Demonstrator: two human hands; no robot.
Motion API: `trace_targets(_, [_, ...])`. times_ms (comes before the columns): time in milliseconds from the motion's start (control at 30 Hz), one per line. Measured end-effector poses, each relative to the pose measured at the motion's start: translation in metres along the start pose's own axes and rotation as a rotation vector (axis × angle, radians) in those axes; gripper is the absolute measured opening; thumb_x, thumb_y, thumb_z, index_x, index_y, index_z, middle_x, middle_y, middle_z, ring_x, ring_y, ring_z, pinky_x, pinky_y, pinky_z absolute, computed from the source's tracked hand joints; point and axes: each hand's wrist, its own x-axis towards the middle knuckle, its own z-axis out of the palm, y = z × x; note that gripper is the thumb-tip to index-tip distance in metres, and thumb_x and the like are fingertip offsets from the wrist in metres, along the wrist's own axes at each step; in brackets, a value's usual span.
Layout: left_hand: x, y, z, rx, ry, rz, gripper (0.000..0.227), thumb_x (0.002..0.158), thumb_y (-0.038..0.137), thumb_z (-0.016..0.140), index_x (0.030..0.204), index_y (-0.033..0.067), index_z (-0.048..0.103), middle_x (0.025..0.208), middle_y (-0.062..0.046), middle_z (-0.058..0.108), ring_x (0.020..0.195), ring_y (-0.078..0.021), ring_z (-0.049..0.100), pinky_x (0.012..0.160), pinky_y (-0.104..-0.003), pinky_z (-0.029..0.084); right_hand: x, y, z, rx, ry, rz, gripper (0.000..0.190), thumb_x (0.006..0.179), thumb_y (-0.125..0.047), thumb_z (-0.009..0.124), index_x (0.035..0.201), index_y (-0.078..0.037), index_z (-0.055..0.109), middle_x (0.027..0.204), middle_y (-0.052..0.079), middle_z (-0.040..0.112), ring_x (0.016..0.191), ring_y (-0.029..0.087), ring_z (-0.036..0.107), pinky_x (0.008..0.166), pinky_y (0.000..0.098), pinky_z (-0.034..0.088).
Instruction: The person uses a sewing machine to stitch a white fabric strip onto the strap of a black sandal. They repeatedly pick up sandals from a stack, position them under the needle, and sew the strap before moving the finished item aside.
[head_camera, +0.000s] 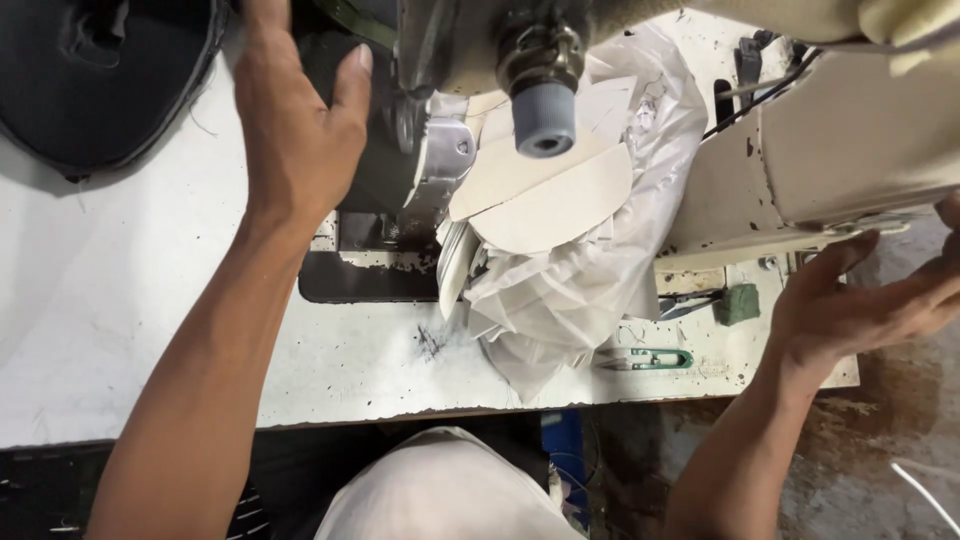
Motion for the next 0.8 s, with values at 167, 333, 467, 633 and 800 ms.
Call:
trace_targets(167, [-0.006, -0.027, 0.01, 0.055, 0.037, 0.044, 0.057, 0.112, 0.0, 0.076, 0.151, -0.0013, 0.035, 0.147, -0.023, 0.058, 0.144, -0.0362, 0.057, 0.127, -0.042, 0.039, -0.017, -0.018, 0.024, 0.13, 0.206, 0.148, 0.029, 0.108, -0.027, 0.056, 0.115, -0.001, 0.067, 0.107, 0.017, 0.072, 0.099, 0.029, 0.067, 0.09, 0.0439, 0.064])
trace_targets(333, [-0.004, -0.014, 0.005, -0.046, 0.06, 0.165, 0.054, 0.107, -0.005, 0.071, 0.147, 0.0, 0.036, 0.142, -0.023, 0.06, 0.137, -0.0376, 0.06, 0.121, -0.042, 0.044, -0.001, -0.012, 0.006, 0.009, 0.173, 0.051, 0.022, 0.108, -0.021, 0.058, 0.107, -0.001, 0.069, 0.106, 0.014, 0.073, 0.103, 0.028, 0.073, 0.095, 0.0581, 0.05])
trace_targets(467, [0.0, -0.018, 0.006, -0.136, 0.018, -0.068, 0.048, 0.104, 0.004, 0.07, 0.145, 0.0028, 0.044, 0.131, -0.019, 0.07, 0.124, -0.0364, 0.072, 0.108, -0.041, 0.055, 0.03, -0.053, -0.016, 0.306, -0.146, 0.001, 0.017, 0.104, -0.012, 0.065, 0.12, -0.008, 0.068, 0.123, 0.011, 0.072, 0.112, 0.025, 0.074, 0.102, 0.0423, 0.059])
trace_targets(633, [-0.013, -0.053, -0.004, -0.197, 0.114, 0.012, 0.056, 0.107, 0.008, 0.071, 0.152, 0.0044, 0.038, 0.132, -0.017, 0.069, 0.126, -0.0318, 0.069, 0.11, -0.04, 0.055, 0.082, -0.172, 0.01, 0.538, -0.912, -0.34, 0.06, 0.086, -0.008, 0.078, 0.142, -0.014, 0.059, 0.146, 0.008, 0.058, 0.129, 0.033, 0.062, 0.111, 0.0461, 0.049])
trace_targets(800, [-0.003, -0.111, -0.048, -0.483, 0.271, -0.112, 0.069, 0.103, 0.023, 0.069, 0.156, 0.0086, 0.029, 0.111, -0.01, 0.067, 0.107, -0.0267, 0.067, 0.114, -0.042, 0.054, 0.093, -0.179, 0.052, 0.504, -1.371, -0.339, 0.067, 0.077, -0.013, 0.079, 0.14, -0.019, 0.058, 0.147, 0.004, 0.056, 0.111, 0.029, 0.068, 0.096, 0.0431, 0.057])
